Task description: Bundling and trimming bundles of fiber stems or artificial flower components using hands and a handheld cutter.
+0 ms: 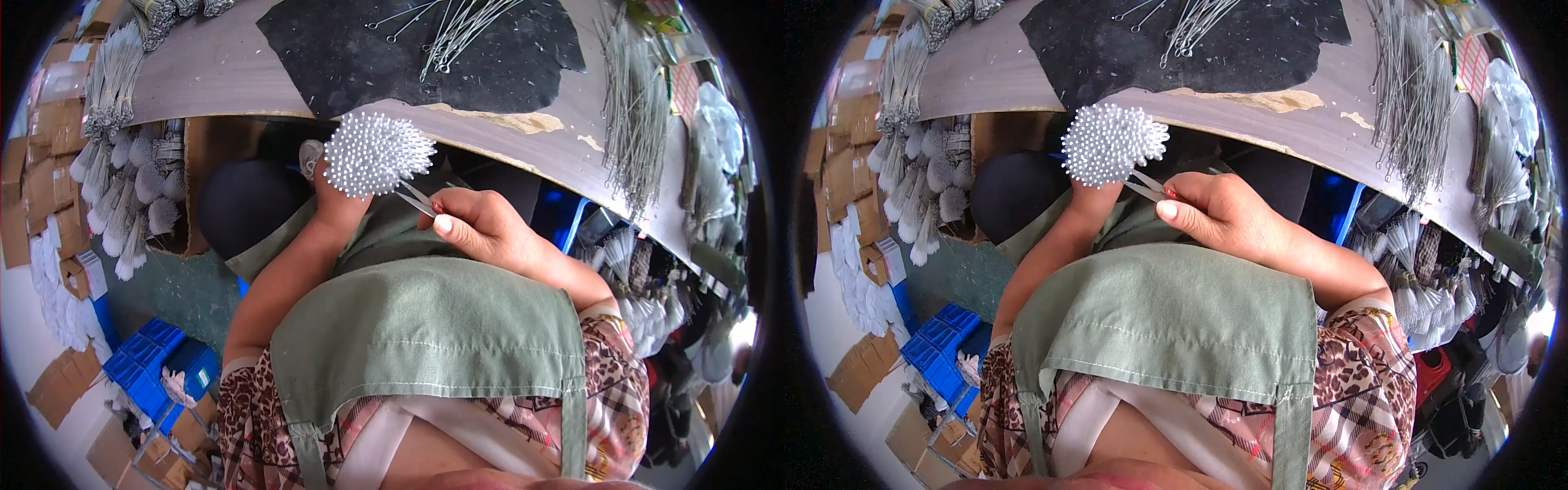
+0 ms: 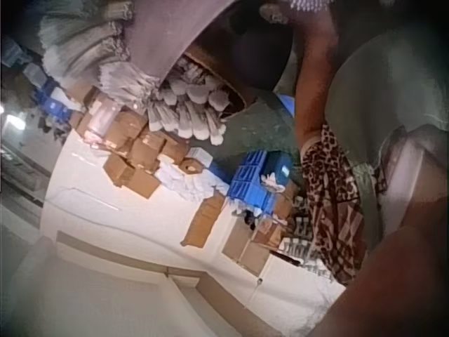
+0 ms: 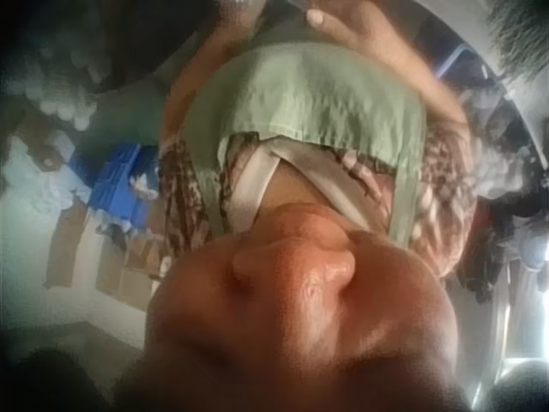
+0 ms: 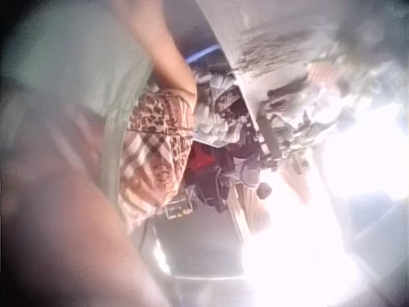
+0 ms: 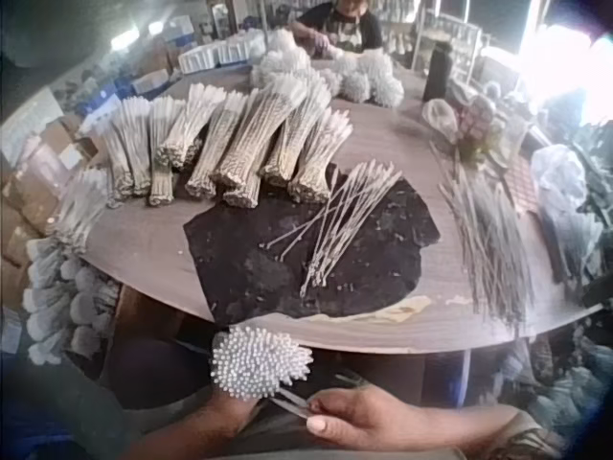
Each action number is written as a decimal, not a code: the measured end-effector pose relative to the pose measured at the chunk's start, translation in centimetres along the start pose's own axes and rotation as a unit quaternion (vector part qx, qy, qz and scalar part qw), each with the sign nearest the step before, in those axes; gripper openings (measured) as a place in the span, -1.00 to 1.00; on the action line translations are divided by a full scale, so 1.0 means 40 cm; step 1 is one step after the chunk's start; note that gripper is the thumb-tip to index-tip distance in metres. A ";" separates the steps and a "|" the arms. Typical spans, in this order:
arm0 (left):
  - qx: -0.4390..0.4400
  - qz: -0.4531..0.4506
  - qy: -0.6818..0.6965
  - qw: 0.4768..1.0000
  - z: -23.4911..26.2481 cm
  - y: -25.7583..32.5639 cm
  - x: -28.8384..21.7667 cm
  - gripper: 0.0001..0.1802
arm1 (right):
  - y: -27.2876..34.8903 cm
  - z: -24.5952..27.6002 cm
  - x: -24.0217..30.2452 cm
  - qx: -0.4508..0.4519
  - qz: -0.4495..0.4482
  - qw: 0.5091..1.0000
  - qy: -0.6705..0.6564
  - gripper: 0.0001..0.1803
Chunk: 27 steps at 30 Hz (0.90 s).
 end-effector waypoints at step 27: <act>-0.040 0.061 0.119 0.990 -0.028 0.025 0.047 -0.61 | -0.017 -0.018 -0.032 -0.112 -0.009 0.992 0.064 -0.58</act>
Point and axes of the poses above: each hand's wrist, its own y-axis away from the middle knuckle, its own z-axis out of the back of the hand, x = y × z, the point moved 1 cm from there along -y, towards the middle knuckle, and after that the axes turned 12 degrees about -z, right-handed, at the moved point
